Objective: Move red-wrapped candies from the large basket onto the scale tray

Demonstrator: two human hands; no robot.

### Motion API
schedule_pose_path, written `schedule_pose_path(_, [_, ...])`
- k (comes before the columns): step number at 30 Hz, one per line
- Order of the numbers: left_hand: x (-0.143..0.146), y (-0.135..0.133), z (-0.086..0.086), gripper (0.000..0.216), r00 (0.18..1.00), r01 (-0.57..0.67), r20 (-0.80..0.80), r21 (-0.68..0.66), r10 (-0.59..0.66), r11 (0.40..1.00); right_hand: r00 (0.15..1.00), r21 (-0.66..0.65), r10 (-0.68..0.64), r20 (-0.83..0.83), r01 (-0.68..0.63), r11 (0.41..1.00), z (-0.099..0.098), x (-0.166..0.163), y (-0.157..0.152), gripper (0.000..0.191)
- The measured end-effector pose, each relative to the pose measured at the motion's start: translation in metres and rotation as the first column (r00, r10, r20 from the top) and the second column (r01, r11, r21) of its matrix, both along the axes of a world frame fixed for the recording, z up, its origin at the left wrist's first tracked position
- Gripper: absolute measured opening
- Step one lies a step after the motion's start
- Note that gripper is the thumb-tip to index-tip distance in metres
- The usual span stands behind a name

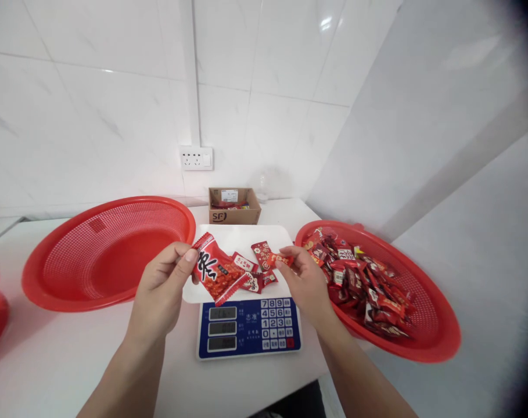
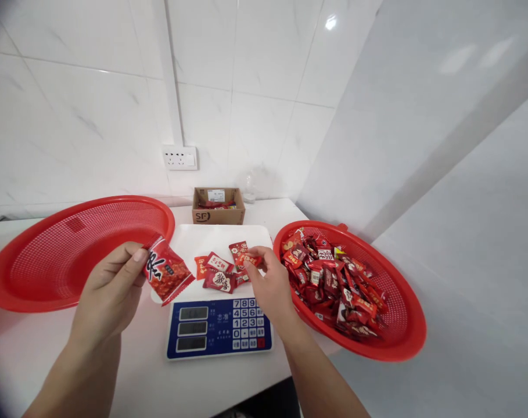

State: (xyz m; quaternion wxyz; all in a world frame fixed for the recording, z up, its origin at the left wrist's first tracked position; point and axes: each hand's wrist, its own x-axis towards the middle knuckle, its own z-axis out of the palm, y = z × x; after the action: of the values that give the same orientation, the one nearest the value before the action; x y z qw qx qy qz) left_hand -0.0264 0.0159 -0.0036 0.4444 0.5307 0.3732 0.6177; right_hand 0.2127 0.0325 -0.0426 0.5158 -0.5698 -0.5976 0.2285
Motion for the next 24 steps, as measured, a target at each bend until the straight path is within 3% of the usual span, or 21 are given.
schedule_pose_path(6, [0.000, 0.001, 0.002, 0.027, 0.999, -0.007, 0.036, 0.005, 0.007, 1.000, 0.978, -0.109, 0.149, 0.145, -0.134, 0.985, -0.007, -0.007, 0.024, 0.042])
schedule_pose_path(13, [0.001, 0.001, 0.003, 0.026, 0.998, -0.011, 0.056, 0.001, 0.011, 1.000, 0.941, -0.233, 0.214, 0.260, -0.154, 0.960, -0.014, -0.004, 0.017, 0.052])
schedule_pose_path(18, [0.002, 0.001, 0.004, 0.026, 0.998, -0.022, 0.050, -0.013, 0.022, 1.000, 0.937, -0.227, 0.286, 0.200, -0.239, 0.944, -0.010, -0.009, 0.013, 0.044])
schedule_pose_path(22, [0.000, 0.002, 0.004, 0.029, 0.999, -0.036, -0.005, -0.023, 0.036, 0.999, 0.968, -0.140, 0.225, 0.113, -0.209, 0.968, 0.005, -0.009, 0.006, 0.039])
schedule_pose_path(24, [0.002, 0.001, 0.004, 0.030, 0.997, -0.022, -0.079, -0.027, 0.019, 0.999, 0.963, -0.136, 0.268, -0.014, -0.268, 0.954, 0.016, -0.007, -0.003, 0.042])
